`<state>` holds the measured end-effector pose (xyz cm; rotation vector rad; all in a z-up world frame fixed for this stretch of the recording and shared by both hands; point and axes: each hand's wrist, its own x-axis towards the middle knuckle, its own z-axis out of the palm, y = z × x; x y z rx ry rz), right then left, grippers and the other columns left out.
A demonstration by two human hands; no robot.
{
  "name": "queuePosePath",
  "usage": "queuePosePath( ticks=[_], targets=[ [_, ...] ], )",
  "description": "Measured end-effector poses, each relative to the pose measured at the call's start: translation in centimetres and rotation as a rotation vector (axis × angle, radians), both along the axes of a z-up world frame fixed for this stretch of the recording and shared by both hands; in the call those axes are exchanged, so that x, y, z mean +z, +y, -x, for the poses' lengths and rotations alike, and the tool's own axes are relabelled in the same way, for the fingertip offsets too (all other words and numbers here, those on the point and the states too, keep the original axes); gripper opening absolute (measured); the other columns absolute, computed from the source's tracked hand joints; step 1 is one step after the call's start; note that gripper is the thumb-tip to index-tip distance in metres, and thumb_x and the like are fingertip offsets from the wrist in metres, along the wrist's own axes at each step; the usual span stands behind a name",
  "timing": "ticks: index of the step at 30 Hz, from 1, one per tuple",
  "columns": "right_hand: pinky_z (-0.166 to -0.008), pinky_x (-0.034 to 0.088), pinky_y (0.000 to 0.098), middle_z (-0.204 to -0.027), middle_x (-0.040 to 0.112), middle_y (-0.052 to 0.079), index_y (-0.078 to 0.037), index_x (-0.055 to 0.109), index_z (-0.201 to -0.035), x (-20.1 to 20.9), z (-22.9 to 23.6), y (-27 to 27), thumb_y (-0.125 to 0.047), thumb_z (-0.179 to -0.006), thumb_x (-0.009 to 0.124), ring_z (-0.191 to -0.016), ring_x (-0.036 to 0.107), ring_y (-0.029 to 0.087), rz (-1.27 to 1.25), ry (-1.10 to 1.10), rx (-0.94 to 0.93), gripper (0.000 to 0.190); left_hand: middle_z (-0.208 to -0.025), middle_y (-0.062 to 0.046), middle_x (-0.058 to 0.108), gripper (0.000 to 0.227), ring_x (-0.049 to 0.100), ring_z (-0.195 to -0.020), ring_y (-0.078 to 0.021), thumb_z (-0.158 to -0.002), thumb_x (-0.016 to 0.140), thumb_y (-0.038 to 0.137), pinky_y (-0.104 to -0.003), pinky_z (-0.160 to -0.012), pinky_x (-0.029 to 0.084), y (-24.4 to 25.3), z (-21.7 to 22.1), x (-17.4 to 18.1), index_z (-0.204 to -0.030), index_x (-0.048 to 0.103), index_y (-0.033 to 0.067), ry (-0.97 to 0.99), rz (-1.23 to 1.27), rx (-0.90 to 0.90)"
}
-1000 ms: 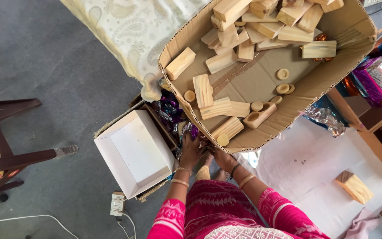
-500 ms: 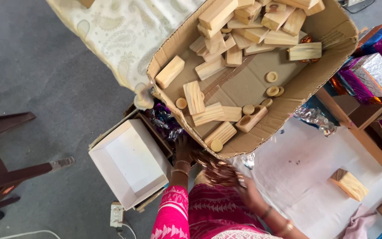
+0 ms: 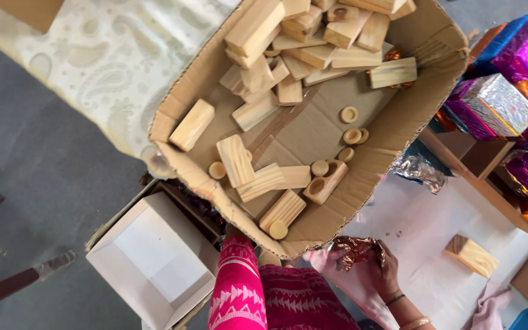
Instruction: Wrapping small wooden blocks in colorful foil wrappers and securing them.
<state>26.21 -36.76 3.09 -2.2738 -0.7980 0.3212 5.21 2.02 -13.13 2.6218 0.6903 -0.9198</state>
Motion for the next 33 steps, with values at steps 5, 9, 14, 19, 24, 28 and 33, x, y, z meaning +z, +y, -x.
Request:
queuePosePath(
  ticks=[5, 9, 14, 19, 24, 28, 33],
  targets=[
    [-0.090, 0.055, 0.0451, -0.124, 0.067, 0.023, -0.005, 0.066, -0.113, -0.5, 0.1, -0.5, -0.008, -0.089, 0.058, -0.108, 0.067, 0.045, -0.044, -0.115, 0.134, 0.025, -0.144, -0.013, 0.054, 0.062, 0.047, -0.135, -0.0314, -0.080, 0.074, 0.039, -0.045, -0.111, 0.037, -0.3, 4.0, -1.2, -0.135, 0.062, 0.0133, 0.100, 0.055, -0.144],
    [-0.086, 0.056, 0.0444, -0.123, 0.067, 0.022, -0.003, 0.065, -0.120, 2.8, 0.2, 2.3, -0.007, -0.087, 0.059, -0.100, 0.068, 0.043, -0.060, 0.047, 0.077, 0.034, -0.140, -0.013, 0.057, 0.065, 0.051, -0.133, -0.0288, -0.076, 0.080, 0.041, -0.041, -0.111, 0.040, 0.8, 5.5, 1.1, -0.133, 0.064, 0.0120, 0.177, 0.064, -0.246],
    [-0.084, 0.056, 0.0455, -0.122, 0.067, 0.021, -0.004, 0.061, -0.128, 4.8, 0.1, 4.1, -0.008, -0.084, 0.062, -0.101, 0.067, 0.044, -0.043, 0.039, 0.073, 0.044, -0.129, -0.014, 0.063, 0.051, 0.057, -0.125, -0.0301, -0.081, 0.078, 0.037, -0.042, -0.107, 0.044, 1.5, 5.9, 0.8, -0.124, 0.068, 0.0112, 0.112, -0.026, -0.282],
    [-0.087, 0.055, 0.0466, -0.122, 0.067, 0.022, -0.004, 0.057, -0.134, 6.4, 0.0, 5.5, -0.008, -0.087, 0.063, -0.105, 0.066, 0.045, -0.119, 0.014, 0.043, 0.047, -0.109, -0.015, 0.073, 0.015, 0.065, -0.111, -0.0367, -0.100, 0.066, 0.023, -0.051, -0.098, 0.049, -0.1, 4.4, 9.3, -0.107, 0.074, 0.0121, -0.170, -0.213, -0.188],
    [-0.081, 0.056, 0.0430, -0.096, 0.074, 0.023, -0.011, 0.052, -0.144, 7.2, -0.8, 6.6, -0.022, -0.097, 0.067, -0.089, 0.072, 0.035, 0.314, 0.478, -0.257, 0.050, -0.097, -0.015, 0.075, 0.019, 0.072, -0.088, -0.0336, -0.080, 0.070, 0.018, -0.043, -0.077, 0.057, -5.1, 3.9, 18.4, -0.096, 0.073, 0.0066, -0.252, 0.631, 0.203],
    [-0.082, 0.056, 0.0355, -0.103, 0.074, 0.011, -0.003, 0.062, -0.133, 4.3, -2.3, 1.8, -0.012, -0.093, 0.068, -0.093, 0.062, 0.017, -0.236, 0.576, -0.211, 0.042, -0.086, -0.011, 0.077, 0.022, 0.075, -0.078, -0.0228, -0.087, 0.073, 0.025, -0.036, -0.074, 0.057, -9.0, -0.4, 26.5, -0.094, 0.074, 0.0046, -0.239, 0.995, 0.019],
    [-0.079, 0.051, 0.0287, -0.104, 0.066, -0.002, -0.008, 0.062, -0.128, 14.2, -5.3, -0.3, -0.012, -0.092, 0.068, -0.094, 0.057, 0.010, -0.390, 0.869, -0.189, 0.037, -0.086, -0.007, 0.069, 0.019, 0.067, -0.074, -0.0195, -0.095, 0.066, 0.022, -0.035, -0.067, 0.055, -13.0, -13.1, 39.2, -0.098, 0.069, 0.0033, -0.829, 1.027, 0.052]
  ],
)
